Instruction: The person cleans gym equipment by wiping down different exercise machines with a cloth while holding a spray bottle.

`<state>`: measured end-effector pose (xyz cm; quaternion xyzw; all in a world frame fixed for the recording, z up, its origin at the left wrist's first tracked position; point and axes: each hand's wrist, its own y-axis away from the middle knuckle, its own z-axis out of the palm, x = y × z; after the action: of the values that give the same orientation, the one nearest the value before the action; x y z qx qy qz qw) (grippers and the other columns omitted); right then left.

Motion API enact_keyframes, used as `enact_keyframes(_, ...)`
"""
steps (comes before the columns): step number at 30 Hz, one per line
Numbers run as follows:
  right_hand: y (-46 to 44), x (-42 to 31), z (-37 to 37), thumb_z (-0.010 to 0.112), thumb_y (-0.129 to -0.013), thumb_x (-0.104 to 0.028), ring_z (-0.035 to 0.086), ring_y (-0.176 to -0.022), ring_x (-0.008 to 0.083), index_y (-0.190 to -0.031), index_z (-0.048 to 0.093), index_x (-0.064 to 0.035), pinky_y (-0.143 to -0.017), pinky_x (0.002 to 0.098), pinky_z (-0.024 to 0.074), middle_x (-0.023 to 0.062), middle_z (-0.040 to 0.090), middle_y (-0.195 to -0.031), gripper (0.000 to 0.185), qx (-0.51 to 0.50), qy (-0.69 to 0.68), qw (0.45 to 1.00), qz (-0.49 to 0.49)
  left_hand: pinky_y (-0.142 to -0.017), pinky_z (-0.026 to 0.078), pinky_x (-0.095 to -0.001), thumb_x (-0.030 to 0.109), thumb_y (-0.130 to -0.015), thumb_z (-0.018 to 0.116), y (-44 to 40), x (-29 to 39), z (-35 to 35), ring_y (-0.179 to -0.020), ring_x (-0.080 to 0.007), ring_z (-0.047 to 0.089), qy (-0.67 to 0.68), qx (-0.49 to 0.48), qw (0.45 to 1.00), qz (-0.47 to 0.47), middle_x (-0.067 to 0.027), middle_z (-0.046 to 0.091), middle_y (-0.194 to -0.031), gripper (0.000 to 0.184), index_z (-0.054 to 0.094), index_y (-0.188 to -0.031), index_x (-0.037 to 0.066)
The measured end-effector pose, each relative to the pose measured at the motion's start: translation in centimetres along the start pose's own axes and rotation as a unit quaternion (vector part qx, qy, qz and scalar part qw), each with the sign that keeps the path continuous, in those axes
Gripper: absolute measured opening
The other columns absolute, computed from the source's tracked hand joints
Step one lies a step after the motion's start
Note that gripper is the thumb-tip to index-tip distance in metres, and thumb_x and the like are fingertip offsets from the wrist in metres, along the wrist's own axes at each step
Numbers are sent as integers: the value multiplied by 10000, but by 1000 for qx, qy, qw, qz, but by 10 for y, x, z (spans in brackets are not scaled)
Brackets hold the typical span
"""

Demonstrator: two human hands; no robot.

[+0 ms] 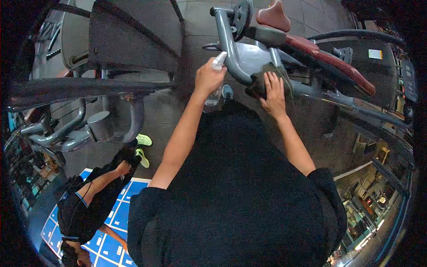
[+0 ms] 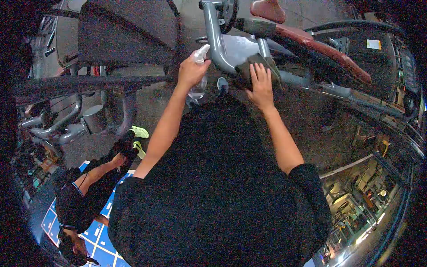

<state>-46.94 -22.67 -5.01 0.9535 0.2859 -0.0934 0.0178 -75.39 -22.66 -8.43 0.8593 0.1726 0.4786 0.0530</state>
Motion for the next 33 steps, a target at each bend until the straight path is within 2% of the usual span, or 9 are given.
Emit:
enact_keyframes(4, 3, 2, -4, 830, -719, -194, 306, -1472, 363, -1537, 320, -46, -1218, 552, 215, 171, 370, -1550, 974, -19, -5, 1000, -1, -880, 542, -431, 370, -813, 755, -5, 3, 3, -985, -328, 704, 12, -13, 1000, 10, -98, 740, -1043, 405, 685, -1159, 170)
enact_keyframes(6, 1, 1, 3, 760, -848, -245, 304, -1468, 364, -1491, 375, 13, -1217, 538, 211, 178, 368, -1553, 792, 13, -9, 1000, -3, -876, 544, -429, 369, -810, 757, -5, 6, 2, -979, -326, 707, -7, -28, 1000, -11, -106, 740, -1035, 397, 689, -1142, 163)
enact_keyframes(9, -1, 0, 7, 717, -893, -289, 312, -1462, 370, -1461, 410, 38, -1214, 538, 208, 184, 378, -1546, 724, 17, -7, 1000, 0, -870, 545, -427, 371, -808, 760, -3, 0, 4, -977, -324, 707, 21, -10, 1000, 1, -112, 741, -1033, 387, 693, -1122, 155)
enact_keyframes(21, -45, -37, 35, 727, -874, -317, 382, -1421, 364, -1447, 413, 65, -1191, 513, 256, 223, 431, -1492, 756, -34, 37, 998, -32, -795, 520, -507, 352, -844, 738, 15, -4, -14, -944, -422, 669, 54, 13, 998, 14, -176, 710, -962, 301, 646, -1001, 113)
enact_keyframes(22, -55, -50, 31, 691, -876, -324, 484, -1316, 385, -1425, 426, 101, -1092, 475, 405, 277, 506, -1385, 744, -21, 111, 992, -62, -795, 520, -507, 352, -844, 738, 20, -7, -18, -944, -422, 669, 56, 17, 998, 13, -176, 710, -962, 301, 646, -1001, 113)
enact_keyframes(23, -65, -60, 40, 691, -876, -324, 484, -1316, 385, -1425, 426, 101, -1092, 475, 405, 277, 506, -1385, 744, -20, 113, 991, -67, -787, 519, -507, 347, -848, 736, 28, -13, -22, -936, -426, 668, 62, 17, 998, 19, -178, 708, -959, 298, 641, -1003, 111)
enact_keyframes(26, -116, -84, 72, 556, -902, -296, 633, -924, 306, -1246, 554, 158, -703, 359, 556, 219, 637, -1013, 569, 13, 358, 933, -31, -774, 518, -504, 340, -856, 732, 57, -42, -35, -920, -431, 667, 87, 28, 996, 17, -180, 705, -951, 299, 636, -1014, 106)
enact_keyframes(31, -216, -78, 132, 546, -903, -217, 652, -865, 323, -1127, 608, 131, -666, 413, 578, 196, 645, -937, 419, 57, 364, 922, 120, -769, 517, -491, 328, -863, 732, 108, -99, -57, -914, -425, 669, 118, 64, 990, -52, -186, 699, -945, 296, 634, -1019, 97)
enact_keyframes(33, -245, -68, 146, 544, -905, -190, 657, -862, 335, -1107, 614, 125, -654, 427, 584, 200, 650, -932, 381, 68, 347, 923, 154, -781, 525, -478, 312, -874, 726, 130, -115, -67, -927, -391, 679, 31, 105, 988, -105, -160, 703, -989, 326, 663, -1123, 112)
